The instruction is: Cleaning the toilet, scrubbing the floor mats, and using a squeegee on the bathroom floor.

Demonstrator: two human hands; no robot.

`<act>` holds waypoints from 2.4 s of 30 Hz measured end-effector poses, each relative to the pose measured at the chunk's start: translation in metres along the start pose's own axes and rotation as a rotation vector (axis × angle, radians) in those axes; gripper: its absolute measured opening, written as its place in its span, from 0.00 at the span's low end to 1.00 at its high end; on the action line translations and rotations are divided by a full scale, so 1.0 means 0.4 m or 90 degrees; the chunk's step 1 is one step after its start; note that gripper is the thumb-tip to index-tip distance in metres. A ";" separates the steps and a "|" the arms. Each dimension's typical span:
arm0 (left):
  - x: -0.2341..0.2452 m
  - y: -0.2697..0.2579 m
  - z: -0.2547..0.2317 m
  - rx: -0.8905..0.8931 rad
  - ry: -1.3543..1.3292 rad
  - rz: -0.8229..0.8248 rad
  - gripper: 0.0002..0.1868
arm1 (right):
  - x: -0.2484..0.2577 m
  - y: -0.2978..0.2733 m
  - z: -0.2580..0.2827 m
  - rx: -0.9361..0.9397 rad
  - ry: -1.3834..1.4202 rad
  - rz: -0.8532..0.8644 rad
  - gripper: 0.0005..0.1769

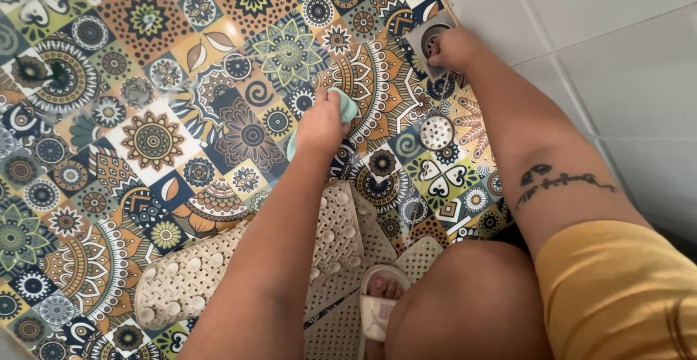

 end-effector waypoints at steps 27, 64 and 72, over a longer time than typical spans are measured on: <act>-0.009 0.005 0.006 -0.019 0.010 -0.022 0.27 | 0.101 -0.197 0.075 0.118 -0.127 -0.207 0.18; -0.052 -0.762 0.289 0.106 0.092 0.169 0.61 | 0.037 -0.494 1.085 0.157 0.232 -0.120 0.58; 0.011 -0.712 0.423 0.088 0.218 0.056 0.67 | -0.173 -0.722 1.307 0.447 0.251 -0.041 0.46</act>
Point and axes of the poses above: each hand's wrist, its own y-axis towards the middle knuckle, its own x-axis out of the back of the hand, z = x × y, the point moved 6 cm from there along y, towards the middle knuckle, and after that the axes turned 11 degrees about -x, right-handed, at the moved point
